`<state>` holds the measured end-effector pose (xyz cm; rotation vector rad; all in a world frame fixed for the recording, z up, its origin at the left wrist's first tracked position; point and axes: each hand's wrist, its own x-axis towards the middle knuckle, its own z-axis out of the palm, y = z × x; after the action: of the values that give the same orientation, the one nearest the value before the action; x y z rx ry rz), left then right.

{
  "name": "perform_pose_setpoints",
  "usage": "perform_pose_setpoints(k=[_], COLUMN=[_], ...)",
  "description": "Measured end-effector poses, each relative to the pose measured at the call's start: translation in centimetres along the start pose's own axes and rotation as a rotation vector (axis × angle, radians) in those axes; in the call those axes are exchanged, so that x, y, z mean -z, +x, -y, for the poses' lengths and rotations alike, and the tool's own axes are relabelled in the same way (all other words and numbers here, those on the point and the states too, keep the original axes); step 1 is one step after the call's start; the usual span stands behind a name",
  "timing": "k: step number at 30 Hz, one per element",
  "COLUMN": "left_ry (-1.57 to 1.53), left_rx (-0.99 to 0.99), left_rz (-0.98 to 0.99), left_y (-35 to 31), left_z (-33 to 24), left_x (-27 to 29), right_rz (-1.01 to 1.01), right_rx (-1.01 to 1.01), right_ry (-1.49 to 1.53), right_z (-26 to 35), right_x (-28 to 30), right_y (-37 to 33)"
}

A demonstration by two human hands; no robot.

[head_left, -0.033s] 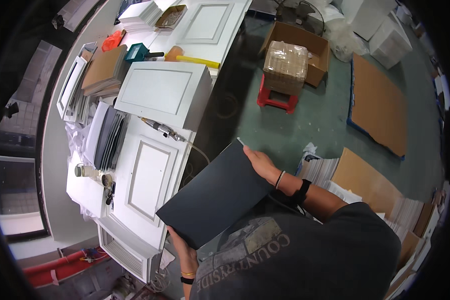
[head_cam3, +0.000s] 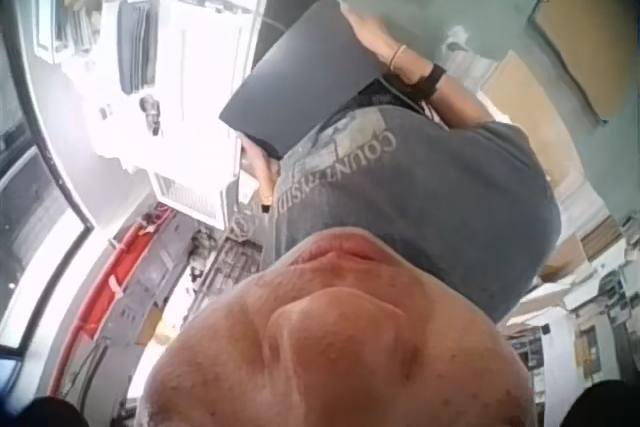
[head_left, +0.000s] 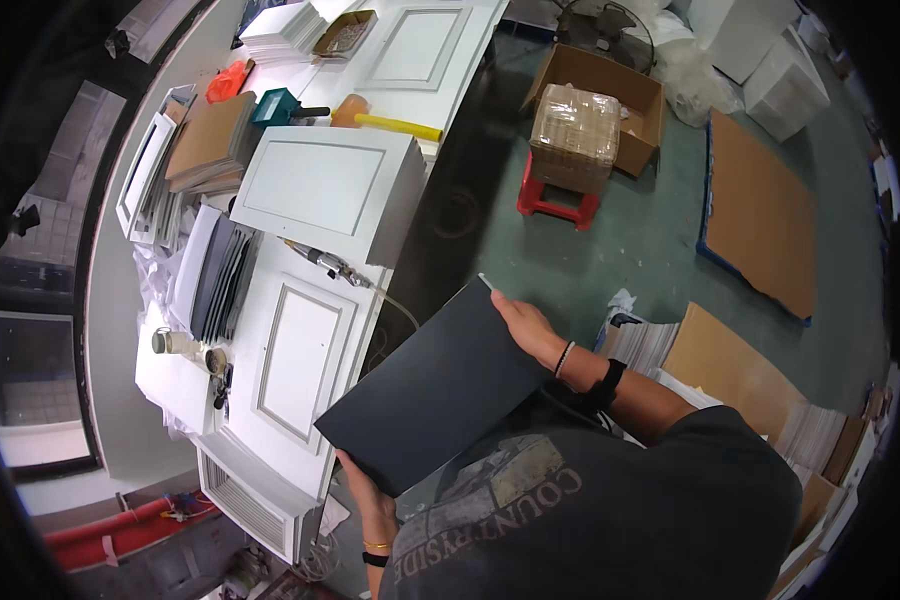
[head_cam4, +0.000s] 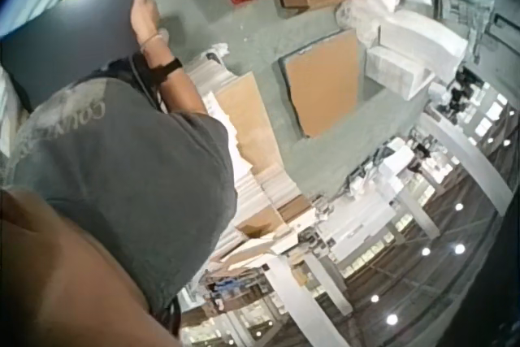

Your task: The recorder organizes and checks finished cabinet door panels in a manufacturing facility.

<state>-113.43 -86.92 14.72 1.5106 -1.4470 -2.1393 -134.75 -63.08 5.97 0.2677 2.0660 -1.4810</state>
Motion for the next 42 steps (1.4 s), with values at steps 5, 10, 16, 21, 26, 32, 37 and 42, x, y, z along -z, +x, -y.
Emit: perform_pose_setpoints(k=[5,10,16,21,26,32,37,42], left_ry=[0.040,-0.002,0.041,-0.008,0.062,0.141,0.109,0.024], left_rx=[-0.028,0.034,0.096,0.125,0.100,0.091,0.136,0.123], left_rz=[-0.045,0.055,0.151,0.361,0.345,0.314,0.271,0.204], left_y=[0.8,2.0,2.1,4.8,5.8,10.0,12.2,14.7], left_z=[-0.8,-1.5,-3.8,-3.9,-5.7,-7.1,-9.5,-11.6], left_x=[-5.7,-8.8,-13.2,-15.5,-21.6,-31.2,-38.8,-43.3], right_rz=[0.063,0.015,-0.050,-0.030,-0.100,-0.172,-0.032,-0.041], right_rx=[-0.027,-0.029,-0.092,-0.075,-0.047,-0.083,-0.081,-0.022], right_ry=[0.051,0.136,0.284,0.459,0.647,0.545,0.581,0.449], right_z=[2.5,0.8,1.8,2.5,4.4,4.9,9.5,16.1], right_x=[5.4,8.2,11.6,14.2,17.0,22.9,28.5,30.5], right_y=[3.0,5.4,4.1,3.6,6.3,15.6,23.0,28.6])
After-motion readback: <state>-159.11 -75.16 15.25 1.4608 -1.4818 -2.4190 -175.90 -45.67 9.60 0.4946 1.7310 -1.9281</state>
